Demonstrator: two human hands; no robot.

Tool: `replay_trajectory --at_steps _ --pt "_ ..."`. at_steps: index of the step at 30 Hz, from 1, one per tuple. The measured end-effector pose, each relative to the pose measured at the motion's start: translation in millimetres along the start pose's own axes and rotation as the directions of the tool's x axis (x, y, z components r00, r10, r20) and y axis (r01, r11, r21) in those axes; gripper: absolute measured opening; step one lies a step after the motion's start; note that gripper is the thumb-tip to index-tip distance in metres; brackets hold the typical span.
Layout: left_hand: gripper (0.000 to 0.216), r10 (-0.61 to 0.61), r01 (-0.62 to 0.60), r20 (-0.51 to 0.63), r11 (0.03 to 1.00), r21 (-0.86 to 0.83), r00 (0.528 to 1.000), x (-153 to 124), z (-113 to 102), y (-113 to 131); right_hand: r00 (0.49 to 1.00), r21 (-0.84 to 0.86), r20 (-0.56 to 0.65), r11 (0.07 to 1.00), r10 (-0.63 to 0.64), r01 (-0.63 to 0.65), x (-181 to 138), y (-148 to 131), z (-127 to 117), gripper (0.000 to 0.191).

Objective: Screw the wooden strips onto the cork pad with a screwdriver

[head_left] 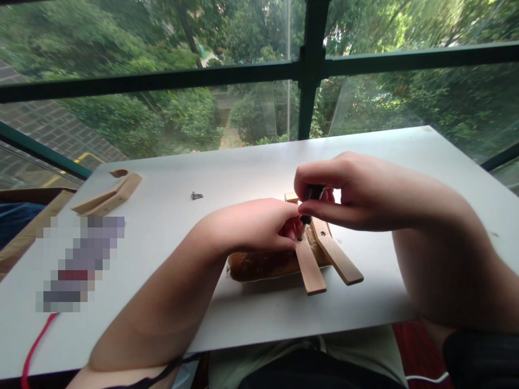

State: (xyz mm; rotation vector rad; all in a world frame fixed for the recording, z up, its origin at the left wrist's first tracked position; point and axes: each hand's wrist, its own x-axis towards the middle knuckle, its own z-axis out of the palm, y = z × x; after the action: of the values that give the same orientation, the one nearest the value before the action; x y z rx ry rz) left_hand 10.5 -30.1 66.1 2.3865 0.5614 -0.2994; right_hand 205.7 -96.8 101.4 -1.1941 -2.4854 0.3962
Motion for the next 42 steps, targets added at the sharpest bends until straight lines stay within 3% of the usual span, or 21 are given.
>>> replay_trajectory --at_steps 7,16,22,25,27,29,32,35,36,38,40,42 --pt "0.014 -0.013 0.014 -0.005 1.000 0.019 1.000 -1 -1 2 0.999 -0.036 0.008 0.998 0.046 -0.045 2 5 1 0.015" --pt "0.024 -0.010 0.011 -0.116 1.000 0.006 0.993 -13 -13 6 0.996 -0.122 0.023 0.989 0.090 -0.087 0 -6 1 0.026" --pt "0.022 0.015 -0.001 -0.242 0.998 0.058 0.970 -9 -11 5 0.991 -0.082 0.077 0.992 0.107 -0.100 -8 -16 -2 0.005" --pt "0.020 0.040 -0.018 -0.304 0.997 0.076 0.952 -14 -16 7 0.984 -0.072 0.090 0.987 0.151 -0.145 -11 -18 -3 0.006" --pt "0.020 0.051 -0.017 -0.366 0.995 0.095 0.929 -20 -20 7 0.984 -0.076 0.076 0.985 0.161 -0.156 -12 -18 -2 0.007" --pt "0.018 0.069 -0.019 -0.477 0.994 0.110 0.876 -27 -23 7 0.988 -0.070 0.060 0.988 0.145 -0.141 -11 -17 -1 0.009" --pt "0.012 0.147 -0.099 -0.687 0.989 0.109 0.712 -37 -24 8 0.992 -0.032 0.063 0.993 0.113 -0.112 -8 -15 0 0.014" --pt "0.010 0.239 -0.261 -0.789 0.960 0.104 0.566 -42 -21 12 0.989 0.000 0.101 0.994 0.106 -0.106 -5 -14 1 0.018" --pt "0.009 0.260 -0.302 -0.793 0.948 0.101 0.551 -42 -20 14 0.989 0.007 0.107 0.994 0.107 -0.108 -4 -13 1 0.020" --pt "0.008 0.292 -0.333 -0.768 0.937 0.109 0.570 -40 -19 18 0.988 0.018 0.105 0.993 0.110 -0.113 -2 -11 2 0.022" --pt "0.008 0.316 -0.311 -0.733 0.939 0.149 0.603 -36 -17 20 0.989 0.030 0.102 0.993 0.108 -0.111 -2 -10 3 0.023" --pt "0.012 0.333 -0.289 -0.722 0.938 0.190 0.606 -32 -16 21 0.990 0.039 0.106 0.994 0.096 -0.101 -2 -9 3 0.023"
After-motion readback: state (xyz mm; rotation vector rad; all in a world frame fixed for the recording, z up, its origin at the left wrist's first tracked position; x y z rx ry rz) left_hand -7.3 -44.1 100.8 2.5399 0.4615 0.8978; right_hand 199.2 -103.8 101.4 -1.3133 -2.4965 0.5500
